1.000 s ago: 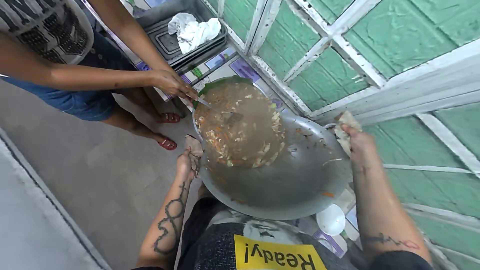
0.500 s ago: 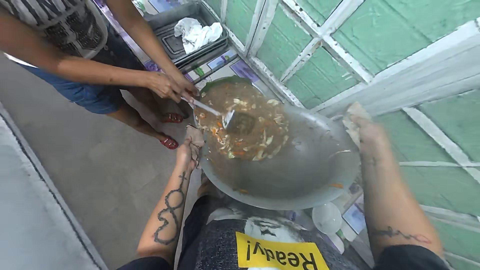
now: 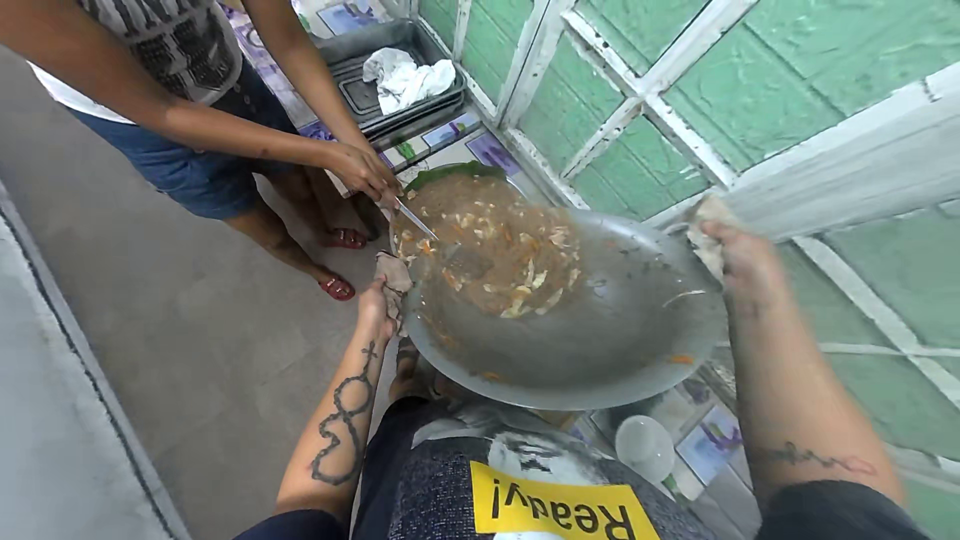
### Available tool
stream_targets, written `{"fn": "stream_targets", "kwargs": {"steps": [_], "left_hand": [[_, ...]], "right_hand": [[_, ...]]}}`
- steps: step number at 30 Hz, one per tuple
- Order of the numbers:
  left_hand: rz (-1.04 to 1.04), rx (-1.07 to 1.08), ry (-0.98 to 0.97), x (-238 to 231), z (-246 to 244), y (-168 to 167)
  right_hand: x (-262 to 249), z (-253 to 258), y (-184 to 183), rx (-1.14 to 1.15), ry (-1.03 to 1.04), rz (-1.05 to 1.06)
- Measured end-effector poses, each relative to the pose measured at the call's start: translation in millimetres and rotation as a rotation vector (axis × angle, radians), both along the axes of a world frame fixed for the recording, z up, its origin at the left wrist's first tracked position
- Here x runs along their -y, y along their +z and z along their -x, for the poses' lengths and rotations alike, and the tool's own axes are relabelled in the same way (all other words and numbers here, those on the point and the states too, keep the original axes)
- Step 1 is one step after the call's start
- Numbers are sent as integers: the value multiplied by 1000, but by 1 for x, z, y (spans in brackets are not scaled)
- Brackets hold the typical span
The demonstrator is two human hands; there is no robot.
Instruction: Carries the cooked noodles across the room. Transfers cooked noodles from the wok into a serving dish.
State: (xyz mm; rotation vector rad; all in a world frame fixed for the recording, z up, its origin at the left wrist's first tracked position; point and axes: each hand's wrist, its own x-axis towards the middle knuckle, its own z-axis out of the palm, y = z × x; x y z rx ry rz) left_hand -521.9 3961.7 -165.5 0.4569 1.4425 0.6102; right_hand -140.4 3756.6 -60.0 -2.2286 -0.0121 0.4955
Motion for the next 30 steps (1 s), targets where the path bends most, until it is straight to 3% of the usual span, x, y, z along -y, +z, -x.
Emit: {"fn": "stream_targets", "kwargs": {"steps": [30], "left_hand": [[50,16,30,-3,-5,19]], "right_hand": [[-26,-21,30,6,15,59]]}}
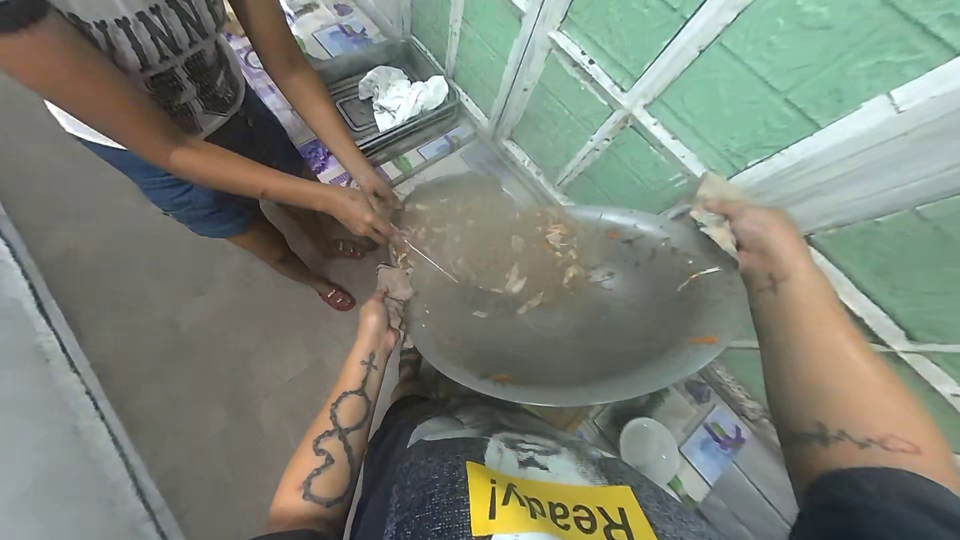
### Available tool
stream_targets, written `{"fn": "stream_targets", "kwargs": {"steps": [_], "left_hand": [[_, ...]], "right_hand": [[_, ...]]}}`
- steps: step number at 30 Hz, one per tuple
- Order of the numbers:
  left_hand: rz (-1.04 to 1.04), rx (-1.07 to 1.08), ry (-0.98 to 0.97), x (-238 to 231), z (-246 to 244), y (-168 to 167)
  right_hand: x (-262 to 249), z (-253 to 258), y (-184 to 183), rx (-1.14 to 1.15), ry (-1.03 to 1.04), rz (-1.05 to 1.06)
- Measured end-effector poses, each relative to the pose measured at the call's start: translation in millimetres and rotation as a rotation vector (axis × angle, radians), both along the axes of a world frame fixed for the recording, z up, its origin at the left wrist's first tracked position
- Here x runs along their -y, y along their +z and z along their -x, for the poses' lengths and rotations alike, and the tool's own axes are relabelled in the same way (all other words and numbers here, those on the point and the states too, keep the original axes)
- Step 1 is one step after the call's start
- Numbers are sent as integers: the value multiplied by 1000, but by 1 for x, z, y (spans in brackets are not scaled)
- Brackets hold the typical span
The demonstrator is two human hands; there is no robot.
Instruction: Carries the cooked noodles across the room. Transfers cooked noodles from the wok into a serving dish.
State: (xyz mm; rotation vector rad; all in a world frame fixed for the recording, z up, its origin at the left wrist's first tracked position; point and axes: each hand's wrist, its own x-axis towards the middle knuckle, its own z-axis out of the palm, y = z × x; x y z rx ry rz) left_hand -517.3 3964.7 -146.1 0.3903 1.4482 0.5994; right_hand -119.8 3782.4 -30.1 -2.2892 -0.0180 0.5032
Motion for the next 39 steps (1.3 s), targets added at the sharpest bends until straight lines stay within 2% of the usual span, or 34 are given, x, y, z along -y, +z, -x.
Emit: {"fn": "stream_targets", "kwargs": {"steps": [18,27,39], "left_hand": [[83,0,-28,5,-3,-4],[61,-8,-12,4,-8,2],[61,7,-30,13,-12,5]], "right_hand": [[-11,-3,13,5,59,138],[-12,0,21,11,70,184],[1,-18,15,-10,174,-5]]}}
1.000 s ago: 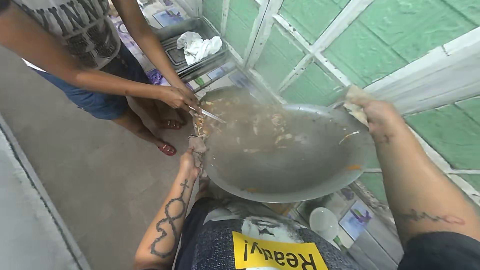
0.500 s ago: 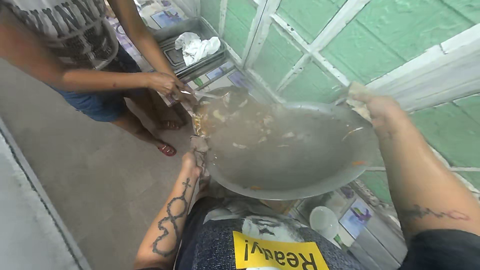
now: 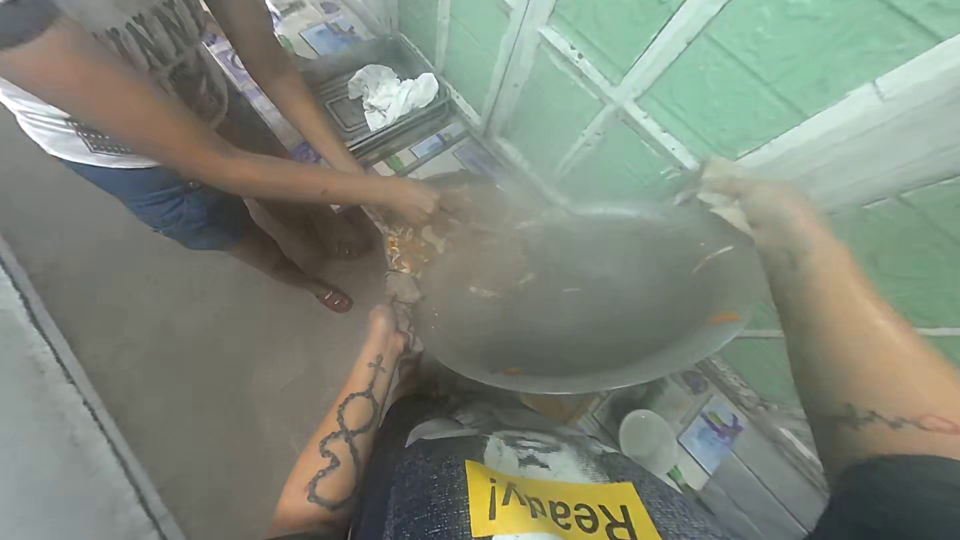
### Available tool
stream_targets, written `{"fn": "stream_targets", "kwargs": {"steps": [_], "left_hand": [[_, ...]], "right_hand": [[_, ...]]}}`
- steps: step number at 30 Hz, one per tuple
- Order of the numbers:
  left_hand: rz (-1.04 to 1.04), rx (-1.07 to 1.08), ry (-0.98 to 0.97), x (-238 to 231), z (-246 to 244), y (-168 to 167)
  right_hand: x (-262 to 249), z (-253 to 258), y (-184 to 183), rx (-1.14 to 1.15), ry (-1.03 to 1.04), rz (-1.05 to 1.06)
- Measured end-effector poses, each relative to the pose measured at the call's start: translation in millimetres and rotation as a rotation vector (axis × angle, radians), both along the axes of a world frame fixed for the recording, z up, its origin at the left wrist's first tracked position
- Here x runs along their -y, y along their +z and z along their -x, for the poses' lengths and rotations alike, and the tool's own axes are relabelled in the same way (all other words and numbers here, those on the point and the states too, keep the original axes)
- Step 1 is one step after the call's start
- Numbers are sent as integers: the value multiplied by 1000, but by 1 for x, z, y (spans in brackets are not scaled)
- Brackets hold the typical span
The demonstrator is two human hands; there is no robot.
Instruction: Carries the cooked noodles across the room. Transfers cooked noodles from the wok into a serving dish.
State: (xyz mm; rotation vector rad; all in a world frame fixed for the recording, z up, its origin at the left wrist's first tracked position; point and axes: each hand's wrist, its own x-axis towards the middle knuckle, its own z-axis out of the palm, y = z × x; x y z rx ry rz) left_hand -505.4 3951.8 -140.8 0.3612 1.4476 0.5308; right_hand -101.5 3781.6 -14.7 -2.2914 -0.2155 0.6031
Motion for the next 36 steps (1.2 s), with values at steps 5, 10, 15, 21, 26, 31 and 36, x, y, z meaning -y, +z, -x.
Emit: {"fn": "stream_targets", "kwargs": {"steps": [5,10,15,21,26,31,36], "left_hand": [[34,-17,-35,2,-1,-5],[14,-8,-29,4,-1,-2],[-43,-17,-49,11,1,3],[-57,37,-60,19,1,7],[-17,103,-134,13,4,-10],[10,141,-72,16,9,-6],[65,135,-57,12,12,-8]], "right_hand": [[3,5,6,28,-43,7],[-1,5,9,26,-96,43],[-2,-5,13,37,-27,64],[-4,-5,28,26,124,-67],[-1,18,47,127,236,47],[5,7,39,135,206,126],[2,12,36,80,88,74]]}}
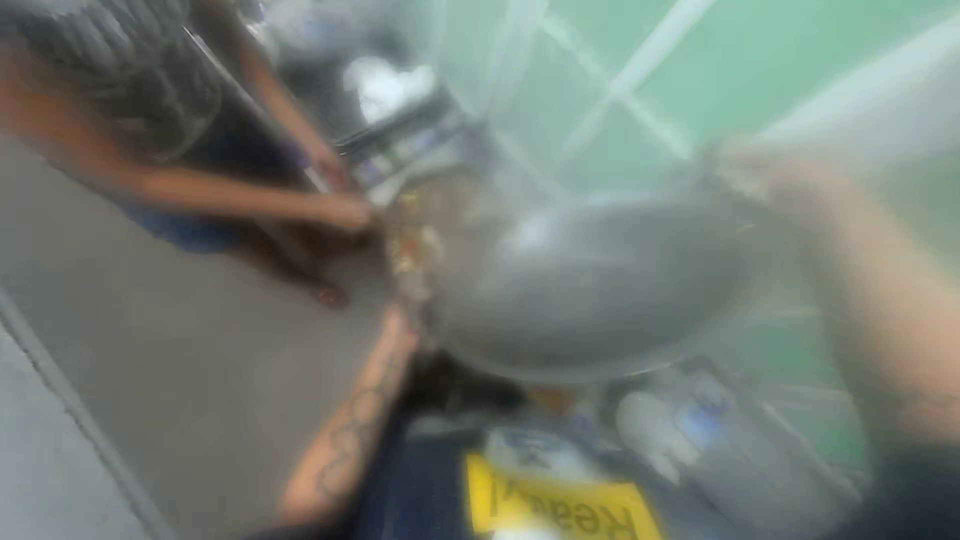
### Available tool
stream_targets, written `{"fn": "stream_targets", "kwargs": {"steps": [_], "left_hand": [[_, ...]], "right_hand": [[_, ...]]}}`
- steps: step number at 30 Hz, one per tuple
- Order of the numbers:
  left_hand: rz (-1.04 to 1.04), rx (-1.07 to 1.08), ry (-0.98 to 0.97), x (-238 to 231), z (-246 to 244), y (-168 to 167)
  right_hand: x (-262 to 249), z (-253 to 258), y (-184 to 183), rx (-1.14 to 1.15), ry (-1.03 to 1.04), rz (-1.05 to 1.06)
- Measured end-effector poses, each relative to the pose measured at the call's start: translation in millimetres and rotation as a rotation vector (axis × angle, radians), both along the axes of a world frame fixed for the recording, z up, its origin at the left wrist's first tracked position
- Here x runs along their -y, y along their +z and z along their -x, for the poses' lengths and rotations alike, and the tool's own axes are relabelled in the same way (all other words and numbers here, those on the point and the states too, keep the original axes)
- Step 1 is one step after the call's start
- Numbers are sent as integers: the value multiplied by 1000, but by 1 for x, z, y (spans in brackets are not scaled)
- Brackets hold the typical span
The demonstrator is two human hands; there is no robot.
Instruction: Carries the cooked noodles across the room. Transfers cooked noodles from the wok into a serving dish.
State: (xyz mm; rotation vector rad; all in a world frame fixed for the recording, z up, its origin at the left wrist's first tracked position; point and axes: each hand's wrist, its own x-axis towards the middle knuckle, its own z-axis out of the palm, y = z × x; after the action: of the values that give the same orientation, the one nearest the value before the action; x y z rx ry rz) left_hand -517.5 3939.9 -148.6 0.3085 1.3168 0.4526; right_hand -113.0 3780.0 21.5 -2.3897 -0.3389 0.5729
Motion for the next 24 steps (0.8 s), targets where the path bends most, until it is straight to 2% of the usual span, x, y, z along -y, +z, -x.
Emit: {"fn": "stream_targets", "kwargs": {"steps": [4,12,24], "left_hand": [[23,-17,-5,-1,-1,4],[61,-19,-3,0,-5,2],[74,-35,-42,-1,3,0]], "right_hand": [[2,-9,-3,-1,-21,-71],[-2,7,14,23,-169,-1],[6,29,22,33,-203,50]]}}
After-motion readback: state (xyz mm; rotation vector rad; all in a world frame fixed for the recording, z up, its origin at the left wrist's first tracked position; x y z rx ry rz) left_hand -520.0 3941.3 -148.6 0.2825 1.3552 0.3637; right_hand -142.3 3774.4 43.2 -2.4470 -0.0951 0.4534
